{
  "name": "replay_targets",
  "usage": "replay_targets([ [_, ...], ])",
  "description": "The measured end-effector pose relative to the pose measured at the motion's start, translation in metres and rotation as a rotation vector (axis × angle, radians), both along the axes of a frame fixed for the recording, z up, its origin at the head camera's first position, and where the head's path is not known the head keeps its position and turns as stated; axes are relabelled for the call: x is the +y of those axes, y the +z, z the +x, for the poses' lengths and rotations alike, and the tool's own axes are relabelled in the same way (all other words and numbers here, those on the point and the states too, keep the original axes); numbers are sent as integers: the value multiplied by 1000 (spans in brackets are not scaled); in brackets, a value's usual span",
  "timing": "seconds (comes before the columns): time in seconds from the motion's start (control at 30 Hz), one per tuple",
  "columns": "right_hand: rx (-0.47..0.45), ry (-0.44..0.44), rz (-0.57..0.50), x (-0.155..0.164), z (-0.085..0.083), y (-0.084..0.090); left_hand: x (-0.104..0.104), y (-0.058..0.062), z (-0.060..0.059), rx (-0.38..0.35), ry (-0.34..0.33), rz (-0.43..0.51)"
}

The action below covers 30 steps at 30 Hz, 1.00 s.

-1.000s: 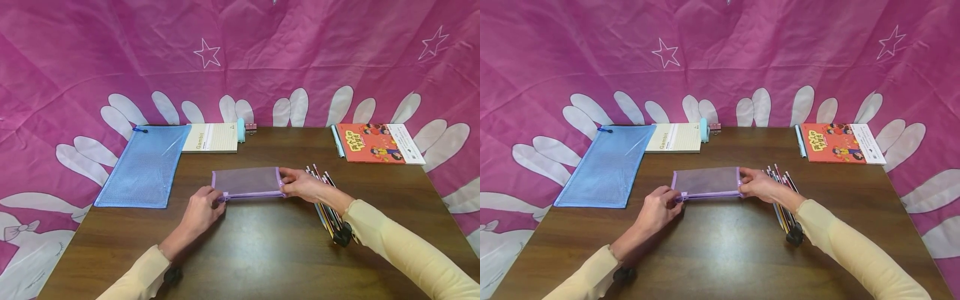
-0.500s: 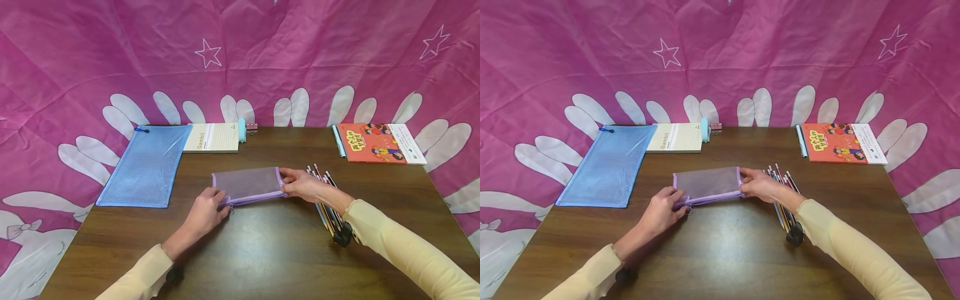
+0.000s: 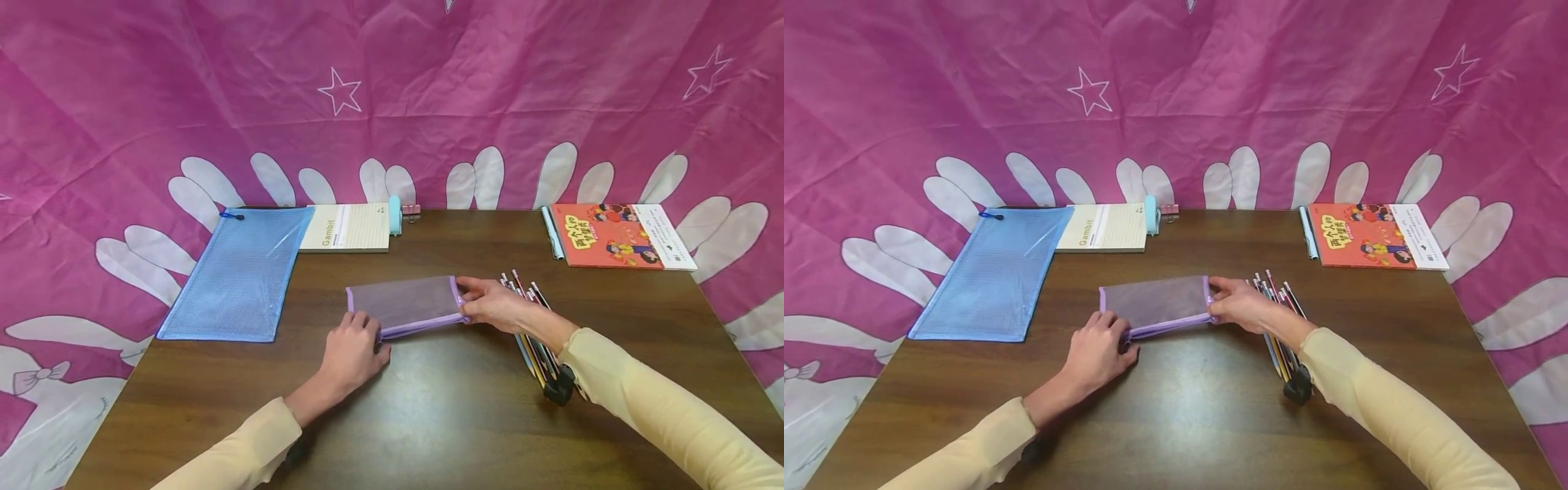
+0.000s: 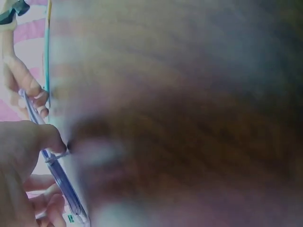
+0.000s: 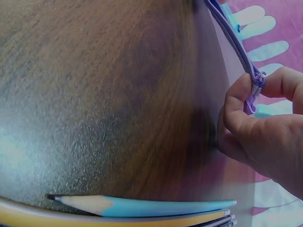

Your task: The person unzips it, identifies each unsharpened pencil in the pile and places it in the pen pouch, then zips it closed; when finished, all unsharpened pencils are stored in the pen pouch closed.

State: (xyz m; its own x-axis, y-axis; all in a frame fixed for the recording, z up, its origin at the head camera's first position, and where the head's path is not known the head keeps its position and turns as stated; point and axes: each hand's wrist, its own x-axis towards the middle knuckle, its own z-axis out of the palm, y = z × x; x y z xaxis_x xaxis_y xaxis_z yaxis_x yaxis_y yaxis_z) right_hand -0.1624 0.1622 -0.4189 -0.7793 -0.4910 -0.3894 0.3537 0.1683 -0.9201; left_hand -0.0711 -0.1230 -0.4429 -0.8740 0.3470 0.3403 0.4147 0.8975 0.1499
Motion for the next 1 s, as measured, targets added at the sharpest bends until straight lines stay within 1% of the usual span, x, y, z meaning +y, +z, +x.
replay_targets([
  [0.13, 0, 2, 0, 0, 0, -1, -1, 0, 2, -26, 4, 1],
  [0.23, -3, -3, 6, 0, 0, -1, -3, 0, 3, -18, -15, 15],
  [0.43, 2, -30, 11, 1, 0, -2, -6, 1, 4, -7, -124, 9],
  [0.57, -4, -32, 15, 1, -1, -2, -9, 0, 4, -8, -179, 56],
  [0.67, -9, -37, 19, 1, -1, -3, -11, -1, 2, -29, -218, 118],
  [0.73, -13, -40, 21, 2, -1, -3, -13, -1, 0, -69, -231, 196],
  [0.8, -17, -43, 27, 3, 0, -3, -15, 0, -2, -128, -220, 298],
  [0.87, -22, -48, 30, 3, 0, -3, -18, 2, -4, -211, -176, 409],
  [0.9, -23, -48, 33, 4, 0, -3, -19, 4, -5, -264, -147, 461],
  [1.0, -23, -55, 33, 4, -1, -4, -23, 11, -7, -449, -38, 574],
])
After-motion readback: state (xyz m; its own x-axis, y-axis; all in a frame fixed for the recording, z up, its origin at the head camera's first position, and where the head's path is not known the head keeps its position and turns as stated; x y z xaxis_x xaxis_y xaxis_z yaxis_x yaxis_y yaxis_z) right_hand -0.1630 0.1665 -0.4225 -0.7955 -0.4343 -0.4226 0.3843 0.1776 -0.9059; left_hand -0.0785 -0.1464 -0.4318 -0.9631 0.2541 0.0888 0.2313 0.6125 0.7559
